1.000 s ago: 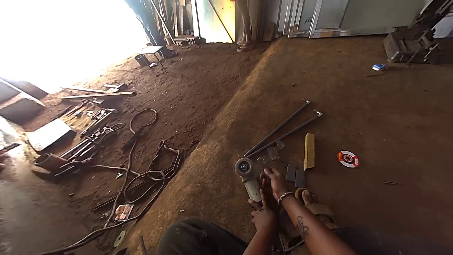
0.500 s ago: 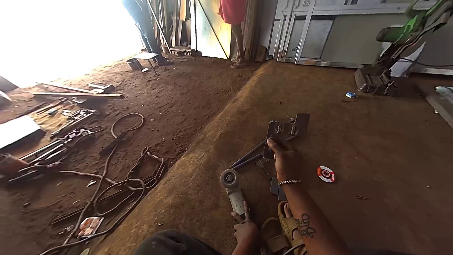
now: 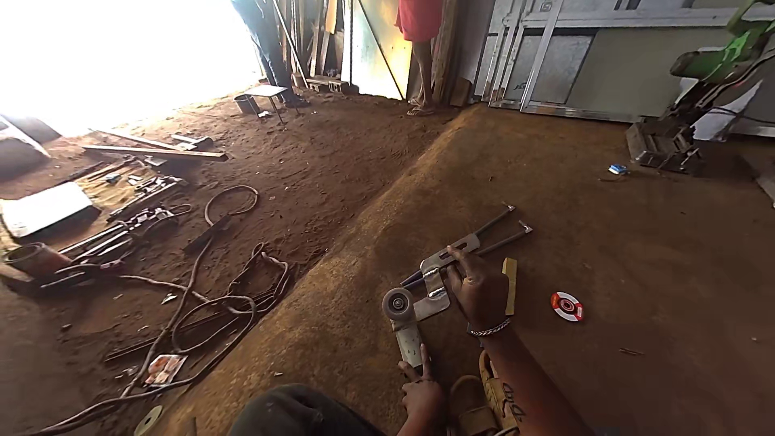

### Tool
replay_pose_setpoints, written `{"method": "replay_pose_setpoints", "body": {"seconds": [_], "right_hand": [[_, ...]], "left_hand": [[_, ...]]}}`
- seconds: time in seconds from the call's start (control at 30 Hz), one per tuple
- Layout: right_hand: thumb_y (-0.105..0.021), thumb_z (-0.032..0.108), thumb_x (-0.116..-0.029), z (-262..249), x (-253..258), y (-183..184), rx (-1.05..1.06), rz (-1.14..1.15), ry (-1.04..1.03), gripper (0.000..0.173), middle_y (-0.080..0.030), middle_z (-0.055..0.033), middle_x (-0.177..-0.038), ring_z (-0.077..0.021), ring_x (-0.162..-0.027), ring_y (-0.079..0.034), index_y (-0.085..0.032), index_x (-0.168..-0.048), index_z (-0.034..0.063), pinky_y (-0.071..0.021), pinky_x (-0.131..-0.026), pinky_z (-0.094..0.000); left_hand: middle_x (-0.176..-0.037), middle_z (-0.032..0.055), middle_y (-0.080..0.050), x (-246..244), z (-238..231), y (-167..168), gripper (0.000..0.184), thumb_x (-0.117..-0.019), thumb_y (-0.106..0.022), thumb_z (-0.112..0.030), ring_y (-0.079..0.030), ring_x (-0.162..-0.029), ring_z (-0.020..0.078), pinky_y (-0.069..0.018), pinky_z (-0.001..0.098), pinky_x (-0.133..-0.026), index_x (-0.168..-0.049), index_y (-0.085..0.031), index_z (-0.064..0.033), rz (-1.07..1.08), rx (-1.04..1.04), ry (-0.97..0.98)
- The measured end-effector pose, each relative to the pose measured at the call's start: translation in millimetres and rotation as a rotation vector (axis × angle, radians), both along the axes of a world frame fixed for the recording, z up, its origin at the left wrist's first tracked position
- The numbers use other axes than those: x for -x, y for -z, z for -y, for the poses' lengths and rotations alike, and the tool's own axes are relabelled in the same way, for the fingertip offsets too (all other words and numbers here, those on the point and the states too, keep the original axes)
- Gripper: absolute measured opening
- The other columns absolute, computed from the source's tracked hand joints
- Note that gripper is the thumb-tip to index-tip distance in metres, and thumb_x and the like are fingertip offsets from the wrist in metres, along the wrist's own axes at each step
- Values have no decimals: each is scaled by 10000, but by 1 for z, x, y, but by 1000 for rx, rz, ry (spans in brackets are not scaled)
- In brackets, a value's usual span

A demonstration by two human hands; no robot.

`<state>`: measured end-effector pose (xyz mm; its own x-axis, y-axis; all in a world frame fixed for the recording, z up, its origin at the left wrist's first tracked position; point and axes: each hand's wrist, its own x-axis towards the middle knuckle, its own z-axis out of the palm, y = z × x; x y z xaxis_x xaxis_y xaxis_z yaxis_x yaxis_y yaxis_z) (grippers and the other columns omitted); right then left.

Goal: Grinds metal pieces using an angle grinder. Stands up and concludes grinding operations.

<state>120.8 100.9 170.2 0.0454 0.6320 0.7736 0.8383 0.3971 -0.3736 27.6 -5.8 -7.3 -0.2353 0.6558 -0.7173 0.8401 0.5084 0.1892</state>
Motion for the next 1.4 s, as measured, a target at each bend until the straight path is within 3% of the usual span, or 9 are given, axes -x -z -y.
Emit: {"method": "replay_pose_setpoints", "body": {"seconds": [0.13,0.27,0.43,0.53,0.67,0.8,0.97,1.2,1.4], "right_hand": [[-679,109,-908,1,1,8,200,-252,-159,350,-778,-45,-1004,-149,-785,-745,-741,-1251,136,-628,-680,-364],[-403,84,-1006,3,-8,-1,603,-779,-566,571,-629,17,-1456,-152,-990,-724,-530,-1534,258,-606,-720,-347],[-778,258,-887,2,-4,-4,826,-1060,-693,870,-527,-10,-1536,-228,-1172,-657,-327,-1626,347,-603,-873,-412],[-853,115,-824,0,5,6,824,-1278,-550,925,-572,-122,-1402,-271,-998,-667,-350,-1585,267,-596,-746,-439],[-823,-12,-819,0,11,20,824,-1303,-495,979,-619,-80,-1035,-111,-595,-543,-253,-1579,223,-446,-464,-234],[-517,-7,-904,-1,5,25,829,-1475,-781,381,-680,-133,-954,-120,-566,-563,-625,-1268,20,-524,-545,-277],[-488,190,-985,-2,0,24,864,-1549,-1050,339,-674,-107,-782,-153,-634,-658,-679,-1192,0,-603,-649,-313],[-514,179,-1039,4,5,21,883,-1504,-876,289,-745,-178,-984,-186,-650,-702,-647,-1252,34,-629,-641,-340],[-536,346,-1089,0,5,62,1278,-1178,-183,404,-759,-157,-1042,-323,-789,-758,-566,-1328,21,-645,-662,-489]], "left_hand": [[-1691,305,55,-1,0,3,1168,-868,-749,-280,-555,-1208,557,-542,625,-877,-1637,116,-434,-1,5,-15],[-1687,313,50,-2,0,9,1208,-838,-769,-268,-581,-1170,551,-551,615,-855,-1633,123,-446,-10,-8,-21],[-1691,303,69,-3,-1,9,1211,-838,-775,-281,-573,-1190,545,-557,606,-857,-1637,122,-433,-16,4,-13],[-1688,308,68,-3,-2,9,1212,-839,-777,-266,-577,-1178,546,-555,609,-846,-1638,119,-431,-14,1,-15],[-1689,305,64,-3,-3,6,1218,-838,-776,-257,-573,-1180,550,-557,609,-841,-1633,127,-444,-6,11,-20],[-1682,316,-7,-4,-4,2,1209,-828,-776,-290,-585,-1177,527,-561,597,-851,-1637,109,-444,-28,-5,-21],[-1666,326,-91,-2,-9,3,1198,-811,-785,-297,-616,-1124,523,-571,603,-823,-1646,62,-442,-24,-29,-45],[-1664,301,-134,-3,-6,-1,1169,-783,-796,-301,-625,-1126,489,-581,574,-816,-1646,-24,-457,2,-83,-123],[-1668,214,-241,0,-12,-7,1057,-848,-740,-330,-624,-1209,385,-579,505,-893,-1672,-104,-148,3,-112,-353]]}}
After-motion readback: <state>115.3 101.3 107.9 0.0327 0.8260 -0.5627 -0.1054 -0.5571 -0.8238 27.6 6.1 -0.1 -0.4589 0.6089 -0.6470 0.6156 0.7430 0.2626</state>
